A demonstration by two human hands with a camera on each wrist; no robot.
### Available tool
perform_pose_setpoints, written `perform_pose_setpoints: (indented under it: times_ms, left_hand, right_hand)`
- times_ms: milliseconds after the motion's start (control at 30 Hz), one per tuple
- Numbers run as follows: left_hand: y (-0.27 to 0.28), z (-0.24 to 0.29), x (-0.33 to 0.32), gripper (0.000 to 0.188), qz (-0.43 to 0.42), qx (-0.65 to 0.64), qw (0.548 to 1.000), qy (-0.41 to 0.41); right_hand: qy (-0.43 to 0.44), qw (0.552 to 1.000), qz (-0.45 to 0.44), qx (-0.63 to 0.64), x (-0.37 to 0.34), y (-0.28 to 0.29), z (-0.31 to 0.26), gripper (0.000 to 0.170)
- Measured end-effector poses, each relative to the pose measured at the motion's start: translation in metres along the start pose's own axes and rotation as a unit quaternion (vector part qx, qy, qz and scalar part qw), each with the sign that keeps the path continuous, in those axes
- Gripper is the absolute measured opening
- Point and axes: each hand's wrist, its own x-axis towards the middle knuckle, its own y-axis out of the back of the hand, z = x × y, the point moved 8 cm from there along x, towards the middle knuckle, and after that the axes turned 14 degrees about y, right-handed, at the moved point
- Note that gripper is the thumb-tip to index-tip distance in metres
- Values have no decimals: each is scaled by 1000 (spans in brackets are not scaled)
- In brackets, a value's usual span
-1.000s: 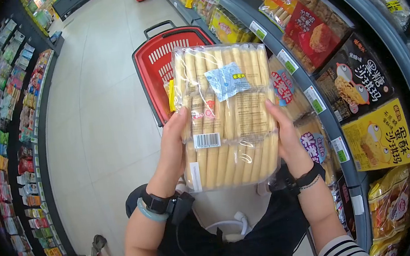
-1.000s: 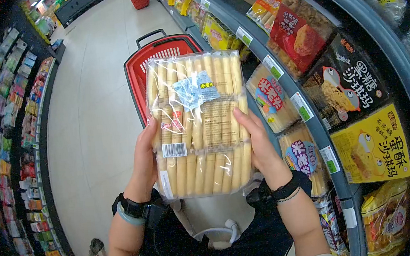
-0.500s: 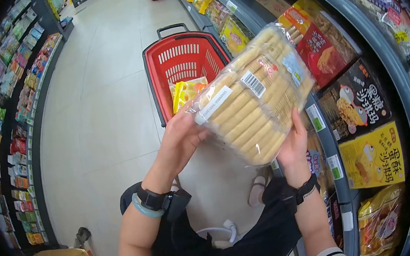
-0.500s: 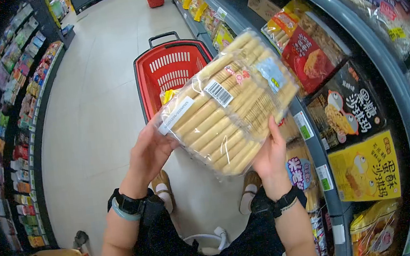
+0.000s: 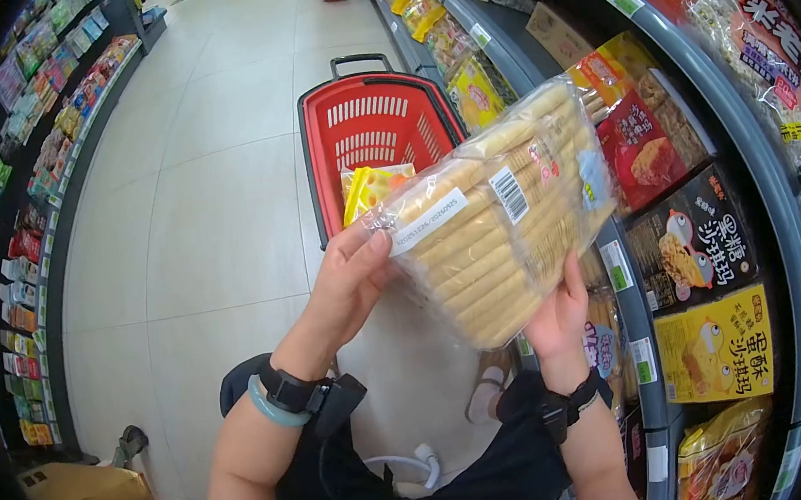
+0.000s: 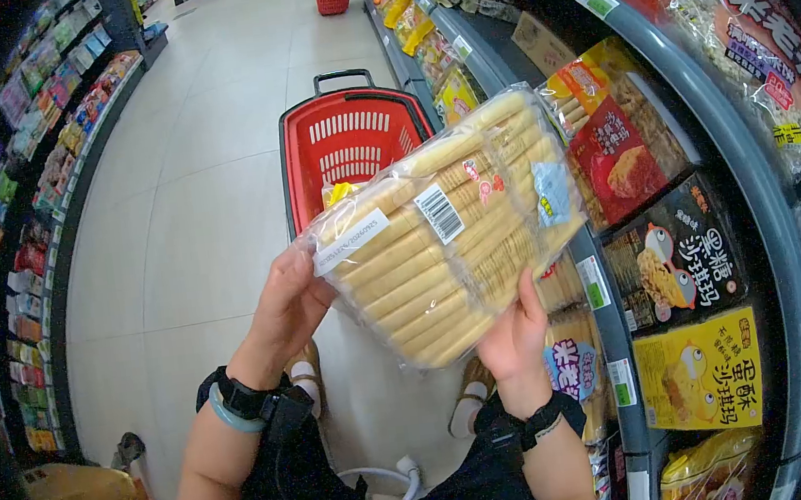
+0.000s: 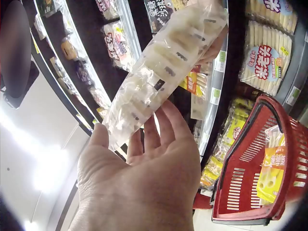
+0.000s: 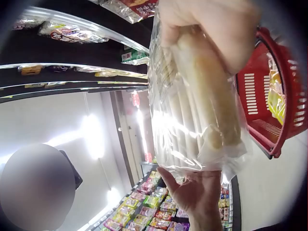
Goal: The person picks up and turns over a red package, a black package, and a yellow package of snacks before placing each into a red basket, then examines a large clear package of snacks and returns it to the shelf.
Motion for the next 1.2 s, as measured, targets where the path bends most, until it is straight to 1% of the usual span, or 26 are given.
perform_pose_setpoints:
  times_ms: [100, 167, 267, 533, 733, 900, 967, 1000, 1067, 1100, 1167, 1200]
  left_hand:
    - [-1, 2, -1, 74, 1, 2, 1000, -10]
    - [0, 1, 0, 60, -15, -56, 998, -6]
    - [1, -1, 0, 61, -15, -49, 999, -4]
    - [2, -4, 2, 60, -8, -44, 999, -1]
    - [5, -6, 2, 59, -2, -48, 999, 9]
    - [6, -8, 2, 58, -2, -51, 999, 20]
    - [7, -6, 1, 60, 24, -29, 999, 10]
    - [6, -4, 1, 60, 24, -29, 999, 10]
    - [5, -1, 1, 72, 6, -114, 993, 10]
    - [8, 1, 3, 72, 5, -113, 994, 11]
    - [5, 1, 4, 81, -77, -129, 987, 57]
    - [7, 1, 4, 81, -79, -126, 987, 59]
  right_hand:
    - [-3, 1000, -1, 19, 0, 1, 1, 51]
    - [-7, 999, -3, 37, 0, 3, 1, 51]
    - [-17, 998, -29, 56, 0, -1, 3, 51]
    - [-7, 1000, 11, 22, 0, 5, 2, 51]
    - [-21, 998, 10, 53, 1, 7, 5, 51]
    - [-30, 998, 10, 52, 0, 5, 7, 52]
    - [-34, 998, 9, 49, 0, 5, 7, 52]
    - [-36, 998, 10, 50, 0, 4, 8, 52]
    - [-38, 998, 11, 52, 0, 6, 8, 51]
    - [-40, 998, 11, 47, 1, 9, 9, 52]
    - [-39, 998, 12, 46, 0, 13, 9, 52]
    - [-46, 999, 16, 18, -1, 15, 10, 51]
